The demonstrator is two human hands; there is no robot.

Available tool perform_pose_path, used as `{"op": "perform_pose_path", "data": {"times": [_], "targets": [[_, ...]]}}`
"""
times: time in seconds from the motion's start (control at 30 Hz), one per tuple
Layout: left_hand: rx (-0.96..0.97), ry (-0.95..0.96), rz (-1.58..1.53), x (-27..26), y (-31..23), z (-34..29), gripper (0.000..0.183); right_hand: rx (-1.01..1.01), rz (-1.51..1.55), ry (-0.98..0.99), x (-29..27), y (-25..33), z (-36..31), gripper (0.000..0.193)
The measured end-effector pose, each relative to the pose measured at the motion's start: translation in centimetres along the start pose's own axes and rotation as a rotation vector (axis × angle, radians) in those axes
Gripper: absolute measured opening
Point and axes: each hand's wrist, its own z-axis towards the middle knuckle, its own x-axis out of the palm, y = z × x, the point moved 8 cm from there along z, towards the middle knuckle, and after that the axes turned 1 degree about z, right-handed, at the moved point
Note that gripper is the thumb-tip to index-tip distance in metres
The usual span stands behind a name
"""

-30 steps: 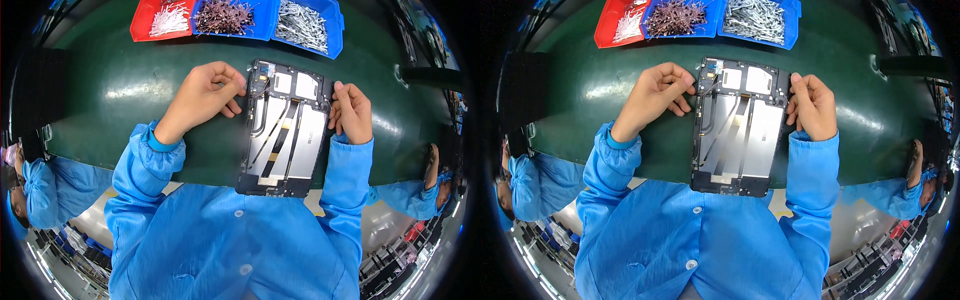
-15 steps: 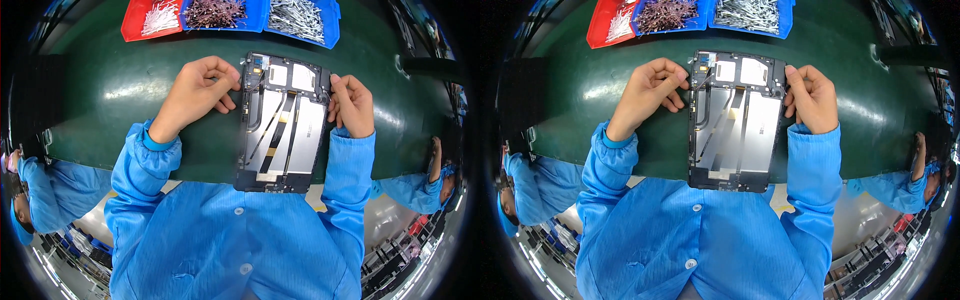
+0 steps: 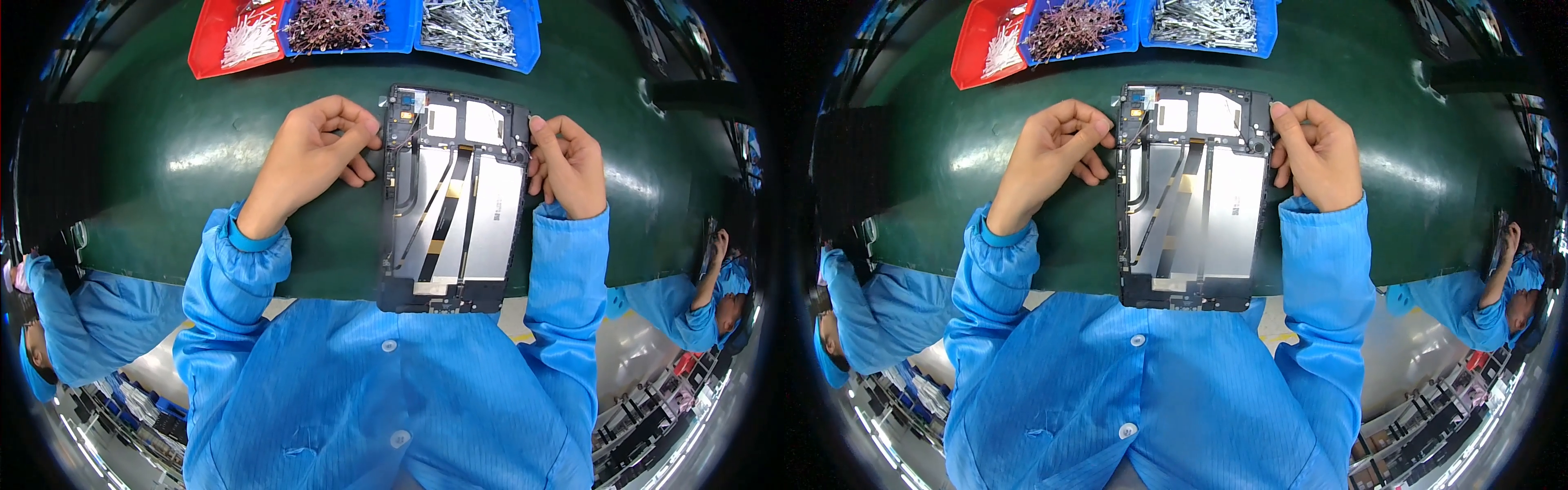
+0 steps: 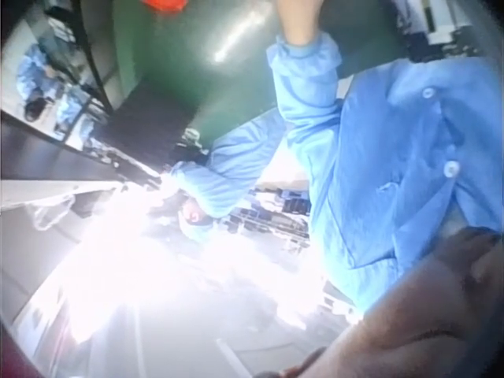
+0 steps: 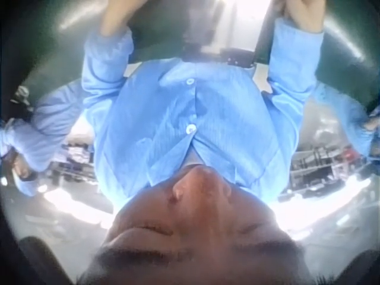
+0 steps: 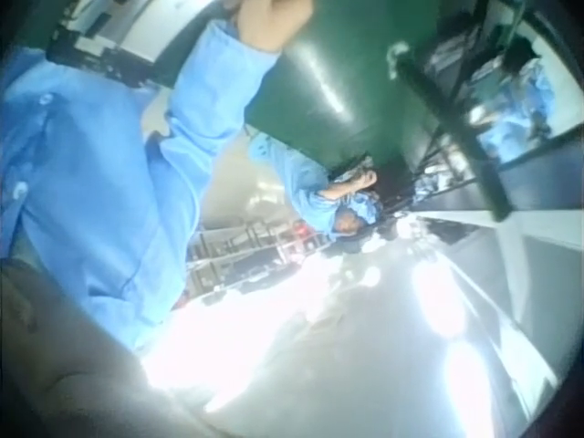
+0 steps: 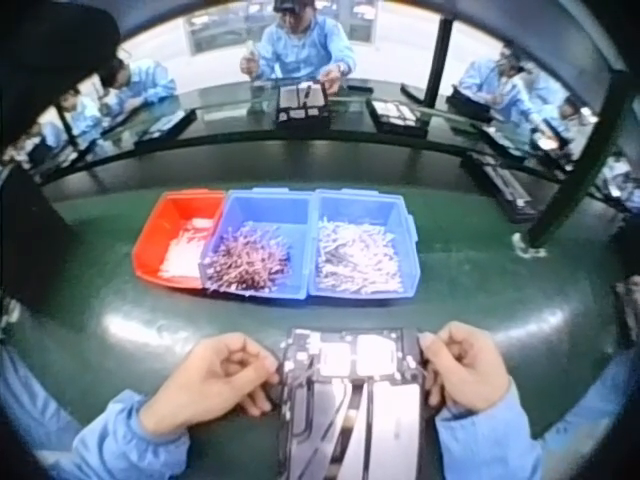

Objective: The person assembles internal electronic parts and metal components into tablet housings by hand, taking the parts from assembly bins and fitting them into the housings.

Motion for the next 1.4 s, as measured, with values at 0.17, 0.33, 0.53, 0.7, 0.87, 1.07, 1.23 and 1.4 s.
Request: {"op": "perform_pose_path", "data": {"times": [0.17,0.33,0.53,0.7,0.87,1.07,1.23,1.4], "targets": [[-0.021,0.008,-0.022,-0.1,0.0,0.0,0.02,-0.003,-0.003,0.005,0.1,0.0,-0.1,0.032],[-0.028,0.0,-0.021,0.0,-0.1,0.0,0.02,0.01,-0.011,0.003,0.0,0.0,0.0,0.032],[-0.01,-0.009,-0.014,0.3,0.0,0.1,0.023,0.01,-0.006,-0.003,-0.4,-0.1,-0.2,0.031],[-0.015,0.004,-0.036,0.3,0.2,0.1,0.021,0.024,0.02,-0.002,-0.3,-0.2,-0.4,0.03],[-0.005,-0.019,0.002,-0.6,0.3,-0.2,0.018,-0.032,0.042,0.03,0.2,-0.2,0.0,0.028],[-0.01,-0.024,0.013,-0.2,0.3,0.1,0.016,0.002,0.002,0.038,-0.4,0.2,-0.2,0.029],[0.002,-0.031,0.007,0.1,-0.1,0.0,0.015,-0.016,-0.044,0.025,-0.7,0.1,-0.1,0.029],[-0.005,-0.029,-0.03,-0.1,0.2,-0.1,0.015,-0.001,-0.019,0.009,-0.5,0.0,0.0,0.027]]}}
